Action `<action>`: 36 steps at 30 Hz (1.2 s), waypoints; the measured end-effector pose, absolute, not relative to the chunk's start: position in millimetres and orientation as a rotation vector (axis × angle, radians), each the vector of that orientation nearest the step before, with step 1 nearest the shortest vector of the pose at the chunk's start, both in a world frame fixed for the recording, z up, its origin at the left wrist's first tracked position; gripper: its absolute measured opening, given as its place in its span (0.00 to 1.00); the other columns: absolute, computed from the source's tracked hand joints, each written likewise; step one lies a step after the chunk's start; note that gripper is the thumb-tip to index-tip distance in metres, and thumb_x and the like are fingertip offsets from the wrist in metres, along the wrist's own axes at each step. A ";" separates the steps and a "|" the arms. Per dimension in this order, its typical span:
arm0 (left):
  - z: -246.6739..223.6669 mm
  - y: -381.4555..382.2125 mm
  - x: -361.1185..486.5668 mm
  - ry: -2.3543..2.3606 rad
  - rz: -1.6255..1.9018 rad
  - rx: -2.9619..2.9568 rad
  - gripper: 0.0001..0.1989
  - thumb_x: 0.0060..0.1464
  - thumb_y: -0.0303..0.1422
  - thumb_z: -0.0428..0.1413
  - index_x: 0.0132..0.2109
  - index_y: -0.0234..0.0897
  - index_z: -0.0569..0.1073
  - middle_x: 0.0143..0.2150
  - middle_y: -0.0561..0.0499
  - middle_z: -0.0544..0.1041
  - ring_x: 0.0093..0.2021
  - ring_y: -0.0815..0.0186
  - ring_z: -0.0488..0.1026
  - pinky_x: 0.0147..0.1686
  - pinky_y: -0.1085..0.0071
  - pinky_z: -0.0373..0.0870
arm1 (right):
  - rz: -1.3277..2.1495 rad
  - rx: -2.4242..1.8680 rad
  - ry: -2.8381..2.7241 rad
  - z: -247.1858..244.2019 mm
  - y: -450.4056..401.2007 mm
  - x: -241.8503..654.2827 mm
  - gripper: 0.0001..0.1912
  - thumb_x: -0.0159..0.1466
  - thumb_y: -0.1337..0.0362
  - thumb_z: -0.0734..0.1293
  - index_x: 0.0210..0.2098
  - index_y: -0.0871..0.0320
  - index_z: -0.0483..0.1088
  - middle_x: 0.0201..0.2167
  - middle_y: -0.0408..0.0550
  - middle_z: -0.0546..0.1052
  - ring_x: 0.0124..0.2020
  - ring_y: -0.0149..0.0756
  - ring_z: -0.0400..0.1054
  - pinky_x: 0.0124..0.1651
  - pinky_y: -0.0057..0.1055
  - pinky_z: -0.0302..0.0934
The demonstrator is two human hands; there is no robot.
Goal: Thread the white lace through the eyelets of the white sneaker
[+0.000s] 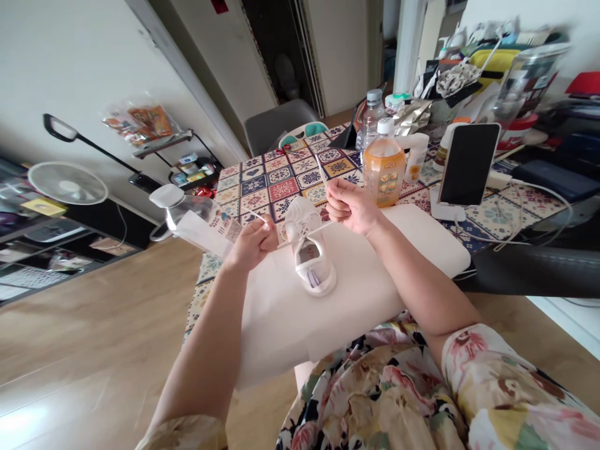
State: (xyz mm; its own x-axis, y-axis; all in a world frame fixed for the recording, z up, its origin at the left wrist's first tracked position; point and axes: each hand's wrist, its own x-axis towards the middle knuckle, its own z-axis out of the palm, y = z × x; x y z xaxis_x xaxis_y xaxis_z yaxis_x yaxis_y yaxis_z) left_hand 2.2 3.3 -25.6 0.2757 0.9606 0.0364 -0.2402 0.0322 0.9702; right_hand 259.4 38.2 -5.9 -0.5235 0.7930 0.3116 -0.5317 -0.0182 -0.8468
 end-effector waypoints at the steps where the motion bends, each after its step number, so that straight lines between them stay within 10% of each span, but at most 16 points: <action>1: -27.9 4.6 0.0 0.850 1.038 1.217 0.18 0.47 0.43 0.66 0.30 0.36 0.67 0.15 0.63 0.54 0.15 0.78 0.48 0.17 0.79 0.44 | 1.747 -0.313 -1.314 -6.0 38.5 261.1 0.19 0.60 0.53 0.71 0.28 0.55 0.59 0.14 0.30 0.47 0.14 0.22 0.37 0.20 0.23 0.37; 12: -29.7 3.9 -0.8 1.063 0.785 1.559 0.24 0.54 0.53 0.54 0.28 0.35 0.72 0.12 0.55 0.64 0.14 0.75 0.54 0.17 0.75 0.45 | 1.626 -0.714 -2.004 -17.6 40.9 257.5 0.19 0.62 0.53 0.68 0.23 0.61 0.68 0.16 0.37 0.61 0.17 0.22 0.49 0.22 0.25 0.42; 21: -26.1 4.0 -10.5 1.183 0.541 1.667 0.11 0.48 0.40 0.62 0.30 0.37 0.78 0.17 0.56 0.68 0.14 0.75 0.59 0.15 0.78 0.54 | 1.526 -0.842 -2.121 -24.5 49.0 259.7 0.19 0.54 0.51 0.73 0.32 0.60 0.72 0.22 0.40 0.73 0.24 0.26 0.62 0.28 0.25 0.51; 36: -32.4 -2.7 18.2 0.668 1.163 1.351 0.15 0.43 0.43 0.68 0.30 0.37 0.77 0.34 0.47 0.78 0.38 0.64 0.74 0.44 0.67 0.68 | 1.828 -0.323 -1.506 -25.3 36.2 239.4 0.15 0.54 0.53 0.76 0.29 0.59 0.74 0.33 0.46 0.80 0.38 0.34 0.72 0.47 0.35 0.64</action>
